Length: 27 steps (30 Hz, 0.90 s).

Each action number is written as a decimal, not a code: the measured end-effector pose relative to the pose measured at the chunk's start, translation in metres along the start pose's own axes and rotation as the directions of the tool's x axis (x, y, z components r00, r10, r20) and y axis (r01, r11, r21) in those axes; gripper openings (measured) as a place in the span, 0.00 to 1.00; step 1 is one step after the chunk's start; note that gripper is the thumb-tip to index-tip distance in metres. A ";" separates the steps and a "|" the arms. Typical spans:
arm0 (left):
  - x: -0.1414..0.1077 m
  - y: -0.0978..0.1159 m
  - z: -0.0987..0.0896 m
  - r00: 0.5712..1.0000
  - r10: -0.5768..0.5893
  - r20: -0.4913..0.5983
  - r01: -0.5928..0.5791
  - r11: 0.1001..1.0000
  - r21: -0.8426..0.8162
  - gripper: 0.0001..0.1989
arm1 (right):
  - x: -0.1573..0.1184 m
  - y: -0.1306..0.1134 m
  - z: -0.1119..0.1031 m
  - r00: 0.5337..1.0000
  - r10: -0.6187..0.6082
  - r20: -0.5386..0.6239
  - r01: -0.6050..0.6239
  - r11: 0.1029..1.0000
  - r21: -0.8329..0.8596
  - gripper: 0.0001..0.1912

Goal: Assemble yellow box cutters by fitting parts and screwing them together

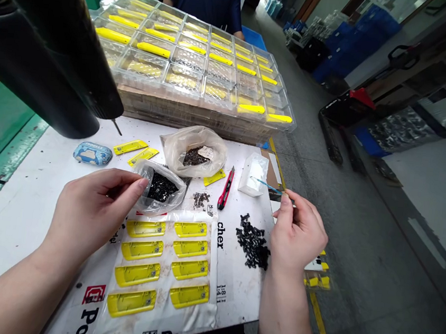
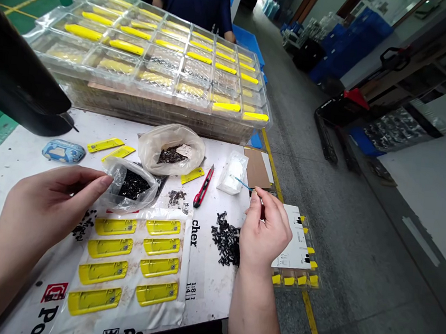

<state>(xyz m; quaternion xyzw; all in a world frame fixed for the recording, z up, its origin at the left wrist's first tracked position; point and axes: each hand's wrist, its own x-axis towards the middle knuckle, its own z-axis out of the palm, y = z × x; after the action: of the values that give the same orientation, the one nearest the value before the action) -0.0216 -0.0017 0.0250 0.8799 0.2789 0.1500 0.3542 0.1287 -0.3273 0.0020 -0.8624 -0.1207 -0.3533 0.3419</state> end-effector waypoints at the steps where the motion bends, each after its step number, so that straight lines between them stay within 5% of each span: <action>1: 0.000 0.001 -0.001 1.000 -0.001 -0.003 0.001 1.000 0.009 0.16 | 0.000 0.000 0.000 1.000 0.003 -0.003 -0.003 1.000 0.000 0.14; 10: 0.002 0.000 -0.002 1.000 0.027 0.004 -0.027 0.999 0.041 0.16 | 0.000 -0.007 -0.001 0.991 0.105 -0.079 -0.099 0.993 0.071 0.12; 16: 0.003 -0.003 0.001 0.999 0.037 0.003 -0.038 0.999 0.024 0.15 | 0.006 -0.010 -0.001 0.883 0.427 -0.194 -0.264 0.794 0.547 0.11; 22: 0.004 0.001 -0.002 0.998 0.069 0.012 -0.069 0.998 0.002 0.14 | 0.015 -0.001 -0.009 0.836 0.524 0.163 -0.469 0.528 0.708 0.13; 27: 0.001 0.002 0.003 0.996 0.089 -0.027 -0.090 0.994 -0.062 0.12 | 0.006 -0.009 -0.011 0.798 0.394 0.455 -0.594 0.390 0.703 0.10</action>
<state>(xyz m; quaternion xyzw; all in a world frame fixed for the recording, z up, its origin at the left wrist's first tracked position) -0.0188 -0.0038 0.0246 0.8780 0.2385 0.1853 0.3713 0.1230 -0.3284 0.0159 -0.6283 -0.0428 -0.0413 0.7757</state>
